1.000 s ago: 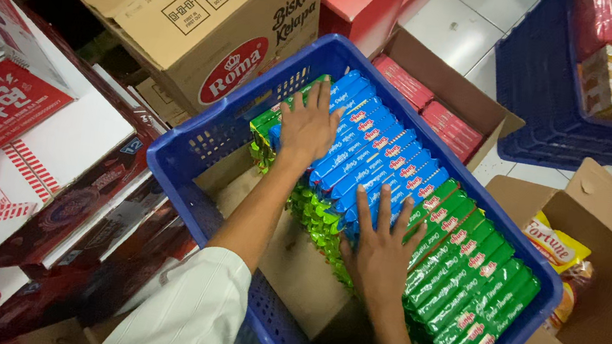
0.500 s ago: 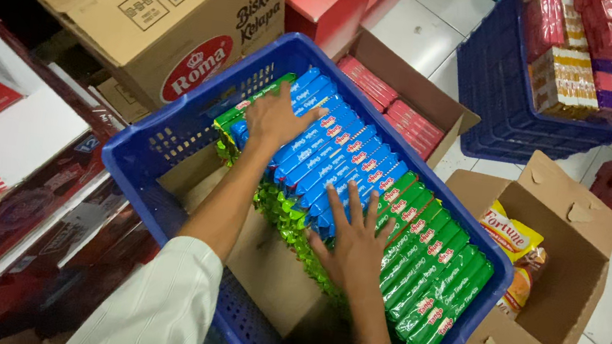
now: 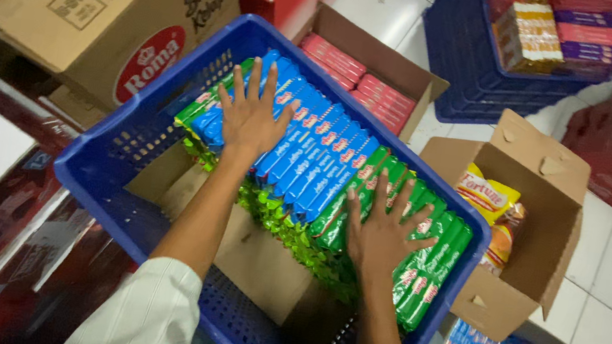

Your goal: The person transfers stacks of green and blue snack packets from a cardboard box into a blue plastic crate. They arrange the packets in neat rows, alternating between green and blue stacks, and continue filling the crate until it is full.

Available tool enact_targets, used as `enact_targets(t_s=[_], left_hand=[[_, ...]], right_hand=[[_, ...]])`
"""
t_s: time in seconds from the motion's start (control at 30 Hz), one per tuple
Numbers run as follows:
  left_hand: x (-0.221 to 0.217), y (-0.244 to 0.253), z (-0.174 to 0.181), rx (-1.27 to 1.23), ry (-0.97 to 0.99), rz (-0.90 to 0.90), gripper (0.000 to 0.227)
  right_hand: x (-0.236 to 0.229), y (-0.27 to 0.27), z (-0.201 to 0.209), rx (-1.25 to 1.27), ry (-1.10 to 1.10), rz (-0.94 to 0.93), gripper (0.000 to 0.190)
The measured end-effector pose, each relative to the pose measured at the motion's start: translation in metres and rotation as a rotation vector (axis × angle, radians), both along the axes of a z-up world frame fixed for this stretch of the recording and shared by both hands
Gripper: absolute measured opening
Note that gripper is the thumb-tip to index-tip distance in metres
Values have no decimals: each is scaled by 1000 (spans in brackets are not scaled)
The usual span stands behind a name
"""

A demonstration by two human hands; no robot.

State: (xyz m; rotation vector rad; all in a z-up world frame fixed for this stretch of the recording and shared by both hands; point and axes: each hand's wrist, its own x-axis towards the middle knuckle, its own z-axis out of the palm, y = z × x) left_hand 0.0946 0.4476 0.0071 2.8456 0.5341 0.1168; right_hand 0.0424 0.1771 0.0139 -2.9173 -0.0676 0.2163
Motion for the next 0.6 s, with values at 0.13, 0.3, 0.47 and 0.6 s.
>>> enact_targets(t_s=[0.13, 0.3, 0.47, 0.6], left_hand=[[-5, -20, 9, 1, 24, -82, 85], [-4, -25, 5, 7, 21, -96, 75], [-16, -52, 10, -4, 58, -145, 74], [-16, -56, 7, 10, 82, -156, 75]], right_hand=[[5, 5, 7, -11, 63, -49, 80], [9, 5, 16, 0, 114, -39, 80], [3, -15, 8, 30, 104, -113, 80], [-6, -46, -7, 53, 74, -195, 83]])
